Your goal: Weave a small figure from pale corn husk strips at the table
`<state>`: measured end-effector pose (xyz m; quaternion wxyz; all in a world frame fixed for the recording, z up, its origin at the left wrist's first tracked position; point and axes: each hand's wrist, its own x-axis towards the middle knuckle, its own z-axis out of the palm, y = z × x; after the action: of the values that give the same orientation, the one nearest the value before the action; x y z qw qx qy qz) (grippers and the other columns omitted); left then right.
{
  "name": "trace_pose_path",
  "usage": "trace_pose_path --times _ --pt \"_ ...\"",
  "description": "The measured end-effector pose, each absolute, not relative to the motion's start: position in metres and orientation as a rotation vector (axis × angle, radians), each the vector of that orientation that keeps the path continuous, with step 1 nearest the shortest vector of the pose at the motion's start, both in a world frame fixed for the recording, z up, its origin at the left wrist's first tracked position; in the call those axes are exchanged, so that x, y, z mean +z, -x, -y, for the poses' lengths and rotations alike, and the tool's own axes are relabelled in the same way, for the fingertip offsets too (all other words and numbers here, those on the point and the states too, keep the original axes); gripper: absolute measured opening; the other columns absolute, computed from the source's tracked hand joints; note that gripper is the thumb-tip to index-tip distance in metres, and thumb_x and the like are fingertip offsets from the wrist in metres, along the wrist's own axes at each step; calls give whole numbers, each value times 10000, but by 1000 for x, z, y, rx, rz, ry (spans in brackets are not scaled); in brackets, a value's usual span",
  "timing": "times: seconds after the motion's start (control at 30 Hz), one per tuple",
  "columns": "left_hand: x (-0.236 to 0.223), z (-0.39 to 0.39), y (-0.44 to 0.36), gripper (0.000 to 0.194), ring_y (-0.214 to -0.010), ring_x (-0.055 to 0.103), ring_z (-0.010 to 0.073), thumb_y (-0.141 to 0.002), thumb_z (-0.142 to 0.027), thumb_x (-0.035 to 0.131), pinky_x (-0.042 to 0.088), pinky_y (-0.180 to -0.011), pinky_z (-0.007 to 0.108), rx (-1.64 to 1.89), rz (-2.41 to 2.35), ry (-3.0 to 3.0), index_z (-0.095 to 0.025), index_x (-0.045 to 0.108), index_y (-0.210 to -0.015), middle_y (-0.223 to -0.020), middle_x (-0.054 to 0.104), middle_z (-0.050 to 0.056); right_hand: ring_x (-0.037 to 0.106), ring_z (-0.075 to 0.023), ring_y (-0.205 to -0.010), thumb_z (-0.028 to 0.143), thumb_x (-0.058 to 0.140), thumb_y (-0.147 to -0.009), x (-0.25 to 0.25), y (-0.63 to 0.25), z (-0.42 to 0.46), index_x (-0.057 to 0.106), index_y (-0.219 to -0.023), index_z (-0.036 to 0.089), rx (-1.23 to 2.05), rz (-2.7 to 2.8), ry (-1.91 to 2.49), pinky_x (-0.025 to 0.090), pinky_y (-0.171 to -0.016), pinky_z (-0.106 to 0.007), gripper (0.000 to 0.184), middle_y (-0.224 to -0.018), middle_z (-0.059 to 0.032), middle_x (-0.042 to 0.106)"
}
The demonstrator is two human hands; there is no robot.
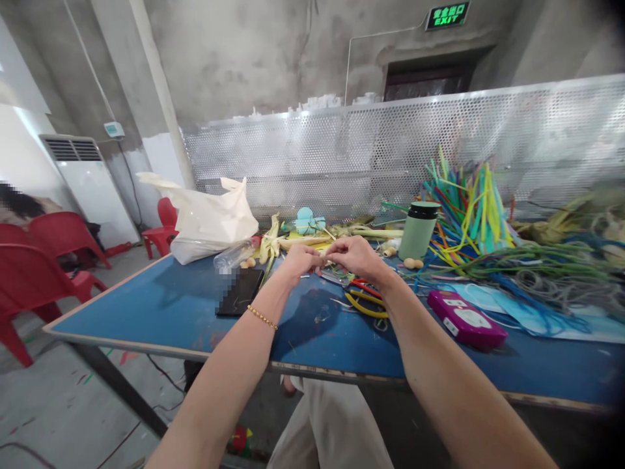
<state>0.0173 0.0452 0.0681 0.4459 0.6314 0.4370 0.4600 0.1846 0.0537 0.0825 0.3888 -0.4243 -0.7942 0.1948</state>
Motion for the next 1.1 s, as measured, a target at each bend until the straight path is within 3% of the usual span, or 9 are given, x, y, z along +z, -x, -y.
trace_pose_path --times 0.33,0.57,1.1 --pt "67 -45 -17 111 -432 433 82 -630 -91 630 308 -493 240 1124 -1088 -1562 -127 621 -525 -434 549 9 490 -86 -406 203 641 -736 84 -183 -51 722 -722 142 467 2058 1095 369 -455 -220 103 -519 22 588" --pt "67 -45 -15 134 -441 440 85 -644 -97 645 313 -496 243 1123 -1070 -1549 -131 616 -518 -443 551 15 562 -108 -451 178 603 -744 82 -179 -51 714 -723 145 592 2014 1040 425 -456 -213 118 -581 -13 662" --pt "66 -51 -14 114 -439 503 96 -629 -109 676 336 -490 242 1162 -986 -1420 -117 619 -530 -448 551 13 550 -101 -452 198 617 -710 84 -183 -51 731 -744 136 439 1981 1100 411 -445 -203 134 -618 -16 677"
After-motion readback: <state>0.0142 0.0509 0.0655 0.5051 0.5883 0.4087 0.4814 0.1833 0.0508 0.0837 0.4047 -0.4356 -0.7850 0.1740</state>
